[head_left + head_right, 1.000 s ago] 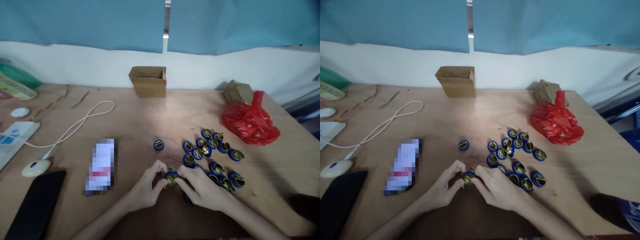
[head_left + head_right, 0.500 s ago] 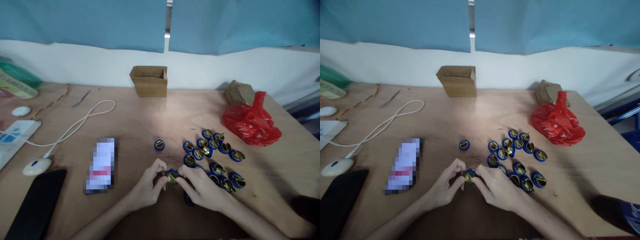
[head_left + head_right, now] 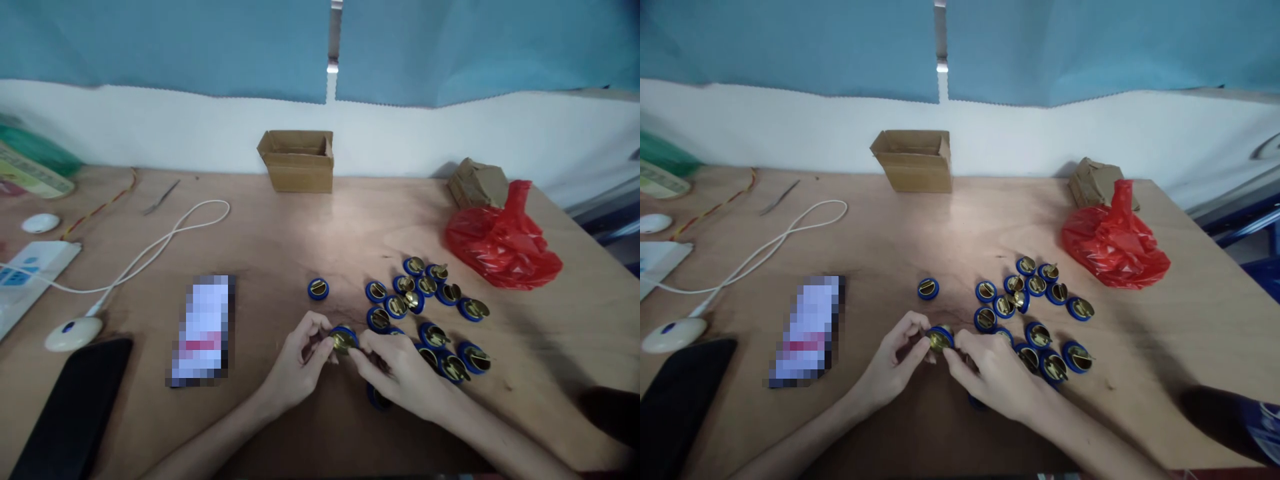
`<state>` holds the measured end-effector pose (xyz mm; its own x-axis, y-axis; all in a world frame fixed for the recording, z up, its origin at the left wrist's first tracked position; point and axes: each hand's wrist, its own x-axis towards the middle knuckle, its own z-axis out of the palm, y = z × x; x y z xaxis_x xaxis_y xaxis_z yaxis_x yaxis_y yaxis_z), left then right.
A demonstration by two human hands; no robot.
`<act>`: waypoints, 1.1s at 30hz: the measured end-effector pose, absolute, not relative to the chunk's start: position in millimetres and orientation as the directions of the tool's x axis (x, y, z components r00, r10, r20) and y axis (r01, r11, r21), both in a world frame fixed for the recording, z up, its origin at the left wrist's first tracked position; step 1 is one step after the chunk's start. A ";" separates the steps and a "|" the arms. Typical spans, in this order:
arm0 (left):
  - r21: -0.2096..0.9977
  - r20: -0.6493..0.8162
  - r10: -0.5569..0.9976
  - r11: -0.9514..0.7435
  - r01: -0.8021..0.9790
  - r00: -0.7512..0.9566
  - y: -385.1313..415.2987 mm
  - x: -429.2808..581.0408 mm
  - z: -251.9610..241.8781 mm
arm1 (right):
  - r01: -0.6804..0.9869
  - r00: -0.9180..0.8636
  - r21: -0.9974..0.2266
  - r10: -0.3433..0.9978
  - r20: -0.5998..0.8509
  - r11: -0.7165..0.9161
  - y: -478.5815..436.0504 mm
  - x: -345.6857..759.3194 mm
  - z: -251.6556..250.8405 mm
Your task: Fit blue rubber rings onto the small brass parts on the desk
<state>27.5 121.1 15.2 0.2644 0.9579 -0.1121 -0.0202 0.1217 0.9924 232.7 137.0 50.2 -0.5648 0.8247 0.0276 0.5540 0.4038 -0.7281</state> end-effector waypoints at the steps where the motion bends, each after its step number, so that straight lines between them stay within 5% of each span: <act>1: 0.993 -0.107 0.953 0.117 -0.022 0.282 120.6 27.4 15.1 | 0.524 -0.562 -0.760 0.827 0.031 0.385 137.5 232.3 51.3; 8: 0.993 -0.082 0.925 0.109 -0.054 0.370 114.8 28.4 17.5 | 0.410 -0.543 -0.841 0.835 0.086 0.353 139.5 233.2 52.1; 17: 0.998 0.010 0.938 -0.032 0.059 0.347 114.9 26.7 9.5 | 0.414 -0.638 -0.730 0.745 0.194 0.544 144.8 234.9 53.6; 23: 0.999 -0.035 0.941 0.028 0.025 0.338 118.4 24.6 8.7 | 0.388 -0.652 -0.704 0.717 0.247 0.596 143.6 234.0 51.8; 28: 0.996 -0.059 0.951 0.075 -0.039 0.302 116.6 27.1 10.3 | 0.419 -0.622 -0.740 0.760 0.188 0.526 141.7 237.2 51.9; 33: 0.987 -0.081 0.934 0.125 -0.105 0.349 113.0 28.6 9.1 | 0.486 -0.503 -0.829 0.864 -0.006 0.277 140.0 235.3 64.4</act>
